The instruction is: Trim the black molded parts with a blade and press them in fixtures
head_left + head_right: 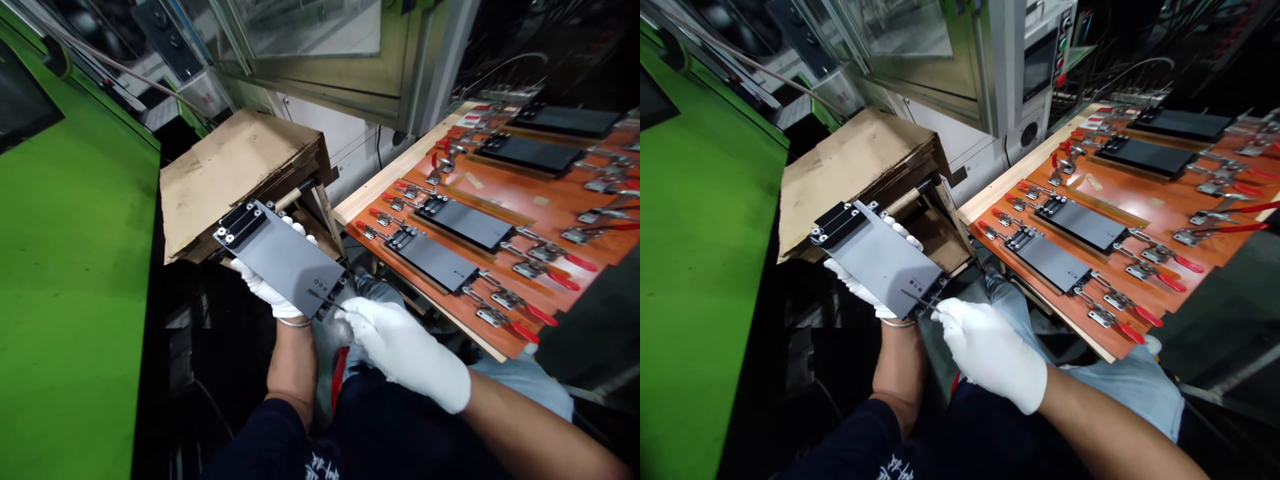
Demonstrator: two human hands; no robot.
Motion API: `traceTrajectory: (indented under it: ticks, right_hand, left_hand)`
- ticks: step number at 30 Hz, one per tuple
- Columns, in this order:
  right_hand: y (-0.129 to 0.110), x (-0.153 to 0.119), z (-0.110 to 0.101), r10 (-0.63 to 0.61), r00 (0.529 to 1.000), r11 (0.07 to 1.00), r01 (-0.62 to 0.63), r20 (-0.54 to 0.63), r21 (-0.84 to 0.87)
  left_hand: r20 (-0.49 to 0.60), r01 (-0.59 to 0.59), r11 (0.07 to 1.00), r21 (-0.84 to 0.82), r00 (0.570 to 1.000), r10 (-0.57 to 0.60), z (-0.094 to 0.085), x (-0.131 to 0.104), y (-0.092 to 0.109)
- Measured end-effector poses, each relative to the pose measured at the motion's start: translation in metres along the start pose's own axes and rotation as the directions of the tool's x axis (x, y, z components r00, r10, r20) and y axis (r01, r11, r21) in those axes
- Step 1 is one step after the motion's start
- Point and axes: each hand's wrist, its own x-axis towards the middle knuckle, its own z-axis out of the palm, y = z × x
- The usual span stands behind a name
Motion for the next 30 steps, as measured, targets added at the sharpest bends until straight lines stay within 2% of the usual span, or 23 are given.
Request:
traceTrajectory:
  ticks: [8, 12, 15, 20, 22, 25, 28, 30]
  right_hand:
    - [0.002, 0.002, -0.015, -0.088, 0.984, 0.984, 0.110, 0.152, -0.143]
    - [0.003, -0.004, -0.013, -0.074, 0.986, 0.993, 0.087, 0.147, -0.081]
    - [0.003, -0.004, -0.006, -0.041, 0.986, 0.999, 0.039, 0.160, 0.013]
    - [-0.002, -0.003, -0.003, 0.015, 0.997, 0.974, -0.031, 0.074, 0.226]
    - [-0.004, -0.005, -0.010, 0.093, 0.996, 0.975, -0.094, 0.014, 0.200]
    - [0.000, -0.005, -0.029, 0.184, 0.977, 0.980, -0.175, -0.107, 0.096]
    - [0.013, -0.001, -0.046, 0.057, 0.980, 0.997, -0.064, -0.189, -0.032]
    - [0.022, 0.002, -0.053, -0.035, 0.980, 0.995, 0.017, -0.193, -0.098]
  left_hand:
    - [-0.128, 0.140, 0.986, 0.090, 0.983, -0.128, -0.005, -0.001, -0.003]
    - [-0.113, 0.162, 0.983, 0.086, 0.982, -0.152, -0.010, -0.001, -0.004]
    - [-0.084, 0.136, 0.988, 0.072, 0.988, -0.130, -0.010, -0.001, -0.005]
    - [-0.021, 0.087, 0.995, 0.058, 0.996, -0.086, 0.005, 0.002, -0.005]
    - [0.015, 0.113, 0.994, -0.004, 0.993, -0.113, 0.007, 0.002, -0.005]
    - [0.044, 0.231, 0.968, -0.101, 0.973, -0.227, 0.000, 0.000, -0.007]
    - [-0.002, 0.375, 0.923, -0.087, 0.927, -0.376, -0.011, -0.004, -0.011]
    - [-0.052, 0.430, 0.902, -0.036, 0.901, -0.431, -0.015, -0.006, -0.014]
